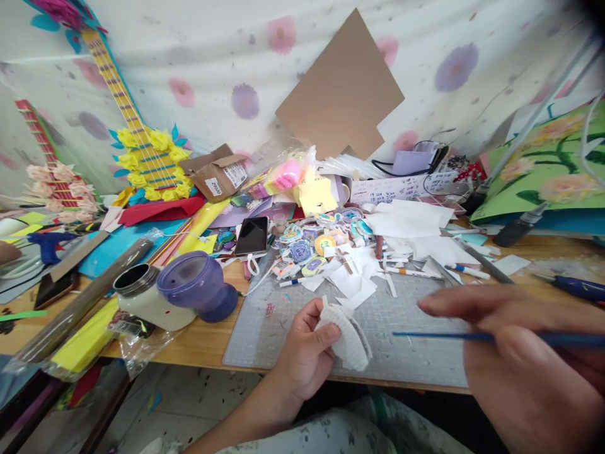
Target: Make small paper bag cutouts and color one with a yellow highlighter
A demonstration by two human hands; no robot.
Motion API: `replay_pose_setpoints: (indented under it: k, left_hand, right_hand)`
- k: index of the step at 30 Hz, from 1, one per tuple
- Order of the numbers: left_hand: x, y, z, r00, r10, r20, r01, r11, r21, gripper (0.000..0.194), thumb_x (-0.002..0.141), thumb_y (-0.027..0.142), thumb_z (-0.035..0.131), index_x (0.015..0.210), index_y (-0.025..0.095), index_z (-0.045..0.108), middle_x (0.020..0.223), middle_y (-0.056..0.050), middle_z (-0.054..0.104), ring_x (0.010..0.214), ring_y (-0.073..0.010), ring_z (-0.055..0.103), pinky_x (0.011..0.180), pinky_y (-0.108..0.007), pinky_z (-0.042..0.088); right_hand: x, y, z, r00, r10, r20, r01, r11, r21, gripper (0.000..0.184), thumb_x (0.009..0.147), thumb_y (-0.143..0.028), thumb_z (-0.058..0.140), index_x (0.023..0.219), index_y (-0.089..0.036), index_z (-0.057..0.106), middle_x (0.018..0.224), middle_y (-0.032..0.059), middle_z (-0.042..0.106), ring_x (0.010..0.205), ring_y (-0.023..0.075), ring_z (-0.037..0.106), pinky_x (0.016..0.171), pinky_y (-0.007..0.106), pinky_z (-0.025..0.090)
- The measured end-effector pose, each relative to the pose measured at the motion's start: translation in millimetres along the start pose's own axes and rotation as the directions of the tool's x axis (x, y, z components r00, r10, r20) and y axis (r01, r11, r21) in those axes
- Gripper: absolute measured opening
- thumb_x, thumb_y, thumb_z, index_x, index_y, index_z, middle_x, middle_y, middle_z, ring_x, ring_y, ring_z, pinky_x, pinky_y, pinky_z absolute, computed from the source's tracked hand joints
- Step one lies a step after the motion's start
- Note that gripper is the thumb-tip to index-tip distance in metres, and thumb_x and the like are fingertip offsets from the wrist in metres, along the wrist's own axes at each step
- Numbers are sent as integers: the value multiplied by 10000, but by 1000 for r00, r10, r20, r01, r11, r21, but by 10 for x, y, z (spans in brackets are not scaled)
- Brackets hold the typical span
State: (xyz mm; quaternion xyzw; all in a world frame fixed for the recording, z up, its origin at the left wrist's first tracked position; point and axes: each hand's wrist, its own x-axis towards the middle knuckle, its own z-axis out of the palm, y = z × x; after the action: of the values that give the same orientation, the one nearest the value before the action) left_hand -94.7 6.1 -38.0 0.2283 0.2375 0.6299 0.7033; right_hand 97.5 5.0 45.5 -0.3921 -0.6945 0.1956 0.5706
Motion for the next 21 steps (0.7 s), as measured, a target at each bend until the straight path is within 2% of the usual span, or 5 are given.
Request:
replay_pose_setpoints:
  k: [2,6,13,18,21]
  left_hand:
    - [-10,1,2,1000,-2,-6,2,1000,11,323,611,223,863,800,145,612,747,-8,685,635,-124,614,584,-210,468]
    - [-27,9,25,1000,-2,-5,2,1000,31,314,612,217,859,795,148,613,727,-3,678,625,-120,605,585,-214,464]
    - [-20,-2,34,1000,0,-10,1,999,48,286,610,191,854,768,149,619,686,5,664,590,-116,589,563,-215,464]
    - [-15,43,37,998,18,-55,-16,999,30,310,592,212,867,799,152,645,722,-5,681,619,-126,613,579,-212,489]
    - [-28,187,14,993,48,-109,-47,999,17,290,627,243,851,833,155,667,736,-11,692,610,-124,617,593,-216,507]
  right_hand:
    - [86,28,89,994,47,95,-50,998,26,158,968,-243,445,880,-238,577,854,21,614,759,185,590,639,289,471]
    - [223,102,360,894,154,422,-161,987,-18,184,934,-273,481,791,-202,573,655,-24,511,594,137,486,528,242,385]
    - [238,143,498,858,211,468,-193,977,-85,197,819,-243,523,634,-177,522,605,-28,475,558,122,445,517,233,329]
    - [223,262,345,882,205,425,-269,958,97,181,890,-313,522,865,-176,638,712,-5,570,641,144,516,569,237,384]
    - [191,410,299,835,184,519,-162,983,-88,151,869,-222,529,783,-175,644,704,-1,557,638,144,516,583,241,380]
